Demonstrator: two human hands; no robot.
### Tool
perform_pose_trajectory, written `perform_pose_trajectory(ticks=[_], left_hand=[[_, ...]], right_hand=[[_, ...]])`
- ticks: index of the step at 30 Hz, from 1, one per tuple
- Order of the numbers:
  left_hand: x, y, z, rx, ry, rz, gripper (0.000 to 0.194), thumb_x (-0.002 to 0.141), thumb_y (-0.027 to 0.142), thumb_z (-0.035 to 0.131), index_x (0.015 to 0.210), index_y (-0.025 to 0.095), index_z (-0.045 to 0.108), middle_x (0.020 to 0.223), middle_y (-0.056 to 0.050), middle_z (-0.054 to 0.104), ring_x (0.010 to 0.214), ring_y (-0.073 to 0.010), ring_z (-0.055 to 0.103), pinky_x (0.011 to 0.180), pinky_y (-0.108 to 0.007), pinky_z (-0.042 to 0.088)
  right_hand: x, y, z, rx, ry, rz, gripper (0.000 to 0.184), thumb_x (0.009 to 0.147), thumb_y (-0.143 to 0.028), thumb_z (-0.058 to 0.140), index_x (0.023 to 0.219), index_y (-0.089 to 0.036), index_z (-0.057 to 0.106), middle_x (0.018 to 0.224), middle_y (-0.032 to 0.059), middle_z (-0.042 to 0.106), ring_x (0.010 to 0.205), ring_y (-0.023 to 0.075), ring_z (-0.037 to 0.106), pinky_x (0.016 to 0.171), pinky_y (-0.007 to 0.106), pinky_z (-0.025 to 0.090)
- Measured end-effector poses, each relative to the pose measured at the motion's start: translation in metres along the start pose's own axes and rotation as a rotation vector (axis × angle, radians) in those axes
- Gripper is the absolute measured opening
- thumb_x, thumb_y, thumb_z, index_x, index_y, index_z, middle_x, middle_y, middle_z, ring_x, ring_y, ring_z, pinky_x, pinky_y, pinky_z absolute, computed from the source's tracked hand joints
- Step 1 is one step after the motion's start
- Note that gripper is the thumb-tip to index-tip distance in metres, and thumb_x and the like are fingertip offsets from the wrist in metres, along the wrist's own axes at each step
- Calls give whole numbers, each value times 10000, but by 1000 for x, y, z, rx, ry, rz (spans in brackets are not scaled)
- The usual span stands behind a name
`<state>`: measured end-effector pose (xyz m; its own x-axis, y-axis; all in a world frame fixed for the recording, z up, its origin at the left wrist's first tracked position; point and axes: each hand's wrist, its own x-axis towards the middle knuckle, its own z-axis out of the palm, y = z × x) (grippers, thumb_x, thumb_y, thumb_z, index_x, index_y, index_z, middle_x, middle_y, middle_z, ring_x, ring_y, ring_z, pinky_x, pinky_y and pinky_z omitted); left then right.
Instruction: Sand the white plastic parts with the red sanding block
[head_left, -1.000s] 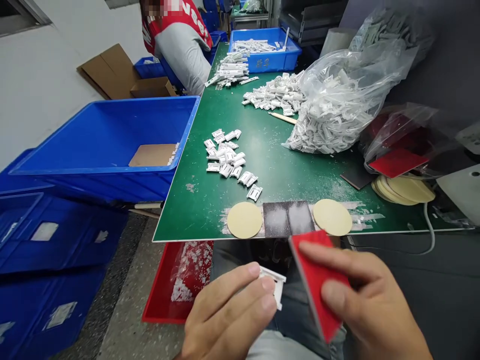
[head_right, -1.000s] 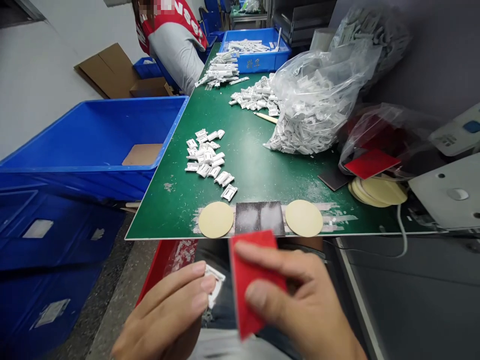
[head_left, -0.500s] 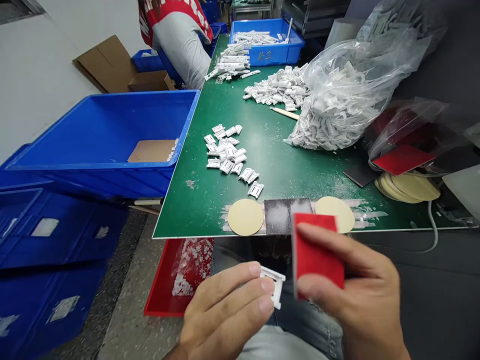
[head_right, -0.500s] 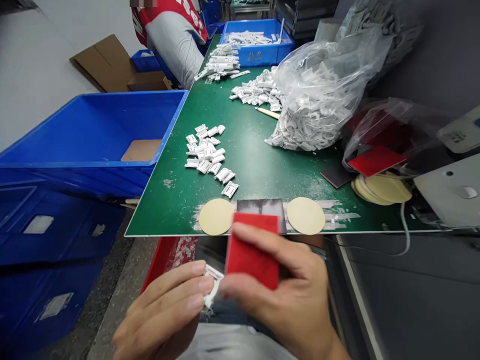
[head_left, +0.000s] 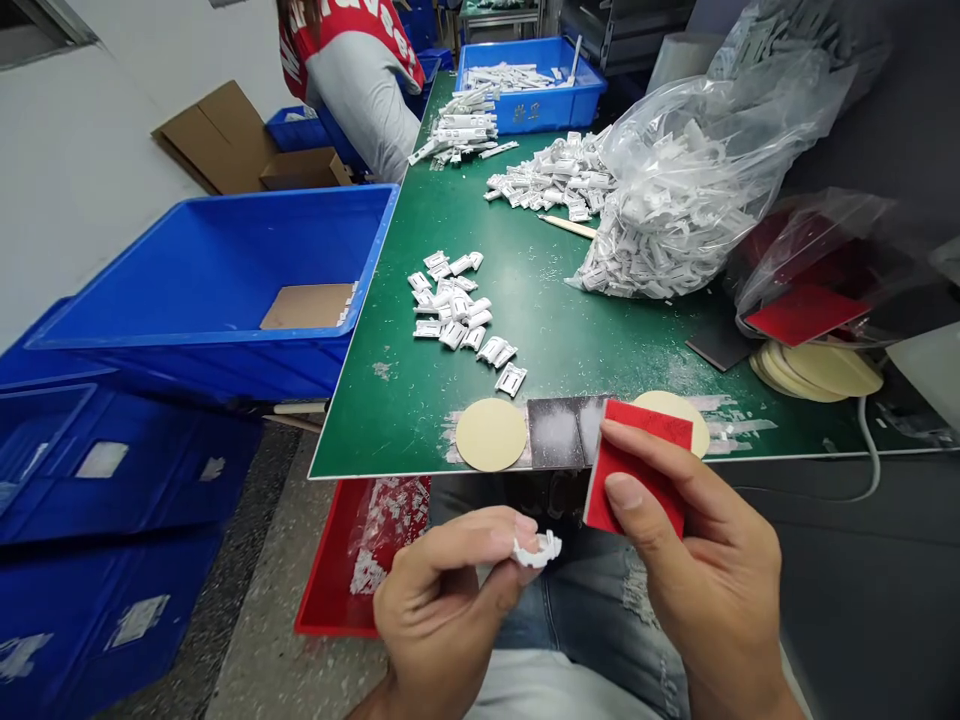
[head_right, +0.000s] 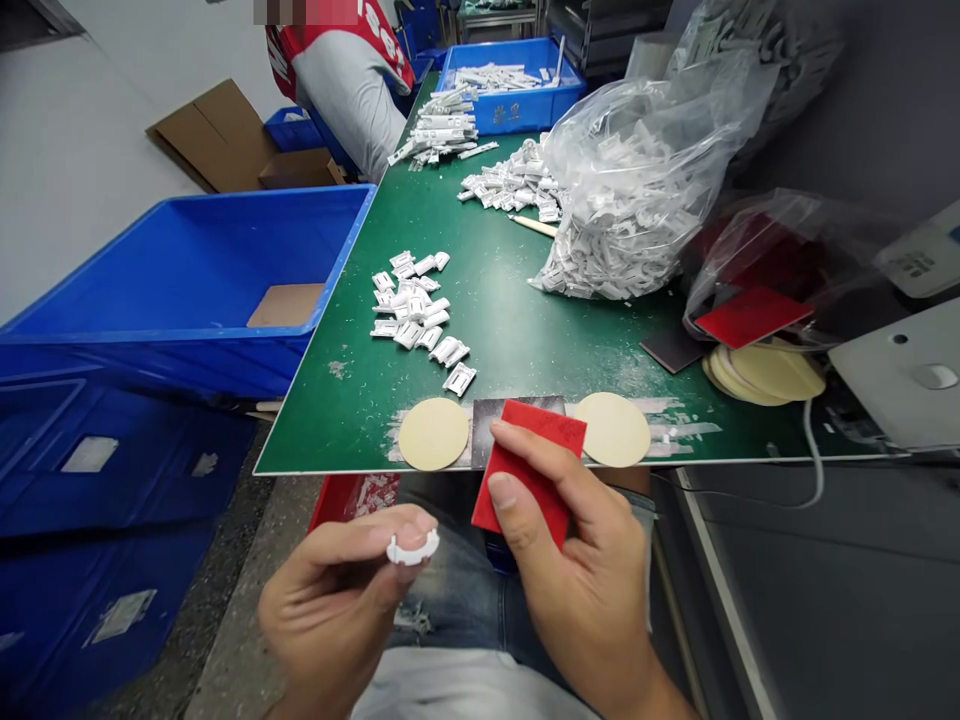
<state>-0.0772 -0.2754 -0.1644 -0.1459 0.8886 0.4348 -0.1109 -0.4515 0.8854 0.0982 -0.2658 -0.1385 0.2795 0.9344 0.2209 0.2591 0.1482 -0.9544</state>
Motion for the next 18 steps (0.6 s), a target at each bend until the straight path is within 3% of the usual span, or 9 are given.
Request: perform_pose_trajectory(ticks=[4, 7, 9, 11, 13, 14, 16, 18], left_hand=[[1, -1, 4, -213, -41, -178, 251, 878, 85, 870, 1054, 262, 839, 878, -9, 851, 836, -158, 805, 766, -255, 678], [0, -4, 5, -429, -87, -466, 113, 884, 252, 911, 976, 268, 848, 790, 1, 798, 763, -121, 736, 717, -213, 615], [-3, -6, 6, -535, -85, -656, 172, 839, 336, 953, 918, 241, 833, 717, 9, 759, 679, -94, 685, 660, -179, 569], [-6, -7, 8, -591, -86, -773, 261, 788, 369, 988, 878, 208, 803, 684, 10, 738, 619, -81, 653, 621, -168, 542], [-8, -7, 10, -619, -92, -823, 320, 759, 379, 1006, 843, 186, 764, 693, 8, 734, 599, -83, 651, 610, -175, 534], [-9, -7, 11, -623, -86, -827, 332, 752, 370, 1010, 825, 180, 747, 697, 8, 735, 604, -84, 657, 618, -178, 533], [-8, -6, 12, -628, -66, -816, 319, 753, 327, 1012, 797, 177, 734, 694, 10, 737, 633, -88, 670, 640, -178, 531], [-7, -6, 12, -652, -73, -810, 274, 774, 282, 999, 795, 180, 746, 701, 8, 754, 659, -89, 684, 656, -174, 533]], right_hand=[[2, -5, -7, 322, -144, 168, 208, 1040, -435, 743, 1206, -424, 867, 1162, -19, 890, 1048, 205, 824, 913, 246, 631], [2, -10, -10, 558, -195, 355, 187, 984, -513, 785, 1034, -380, 908, 949, 0, 873, 751, 148, 763, 678, 189, 591], [2, -13, -11, 711, -232, 408, 159, 927, -495, 846, 942, -348, 905, 848, 2, 834, 559, 105, 641, 538, 194, 522], [5, -12, -11, 855, -353, 380, 110, 900, -479, 872, 931, -378, 900, 834, -2, 831, 559, 114, 648, 543, 214, 528], [10, -9, -9, 815, -487, 334, 71, 901, -440, 887, 959, -406, 911, 870, 2, 862, 699, 156, 745, 654, 241, 589], [13, -6, -7, 725, -483, 325, 66, 911, -411, 890, 971, -405, 918, 900, 5, 877, 782, 171, 774, 716, 244, 604], [19, -1, -4, 536, -337, 328, 88, 934, -370, 884, 1010, -392, 922, 903, -7, 884, 778, 140, 767, 720, 197, 589], [23, 3, -2, 539, -275, 375, 127, 917, -437, 891, 1024, -375, 920, 818, -16, 866, 629, 112, 707, 588, 172, 546]])
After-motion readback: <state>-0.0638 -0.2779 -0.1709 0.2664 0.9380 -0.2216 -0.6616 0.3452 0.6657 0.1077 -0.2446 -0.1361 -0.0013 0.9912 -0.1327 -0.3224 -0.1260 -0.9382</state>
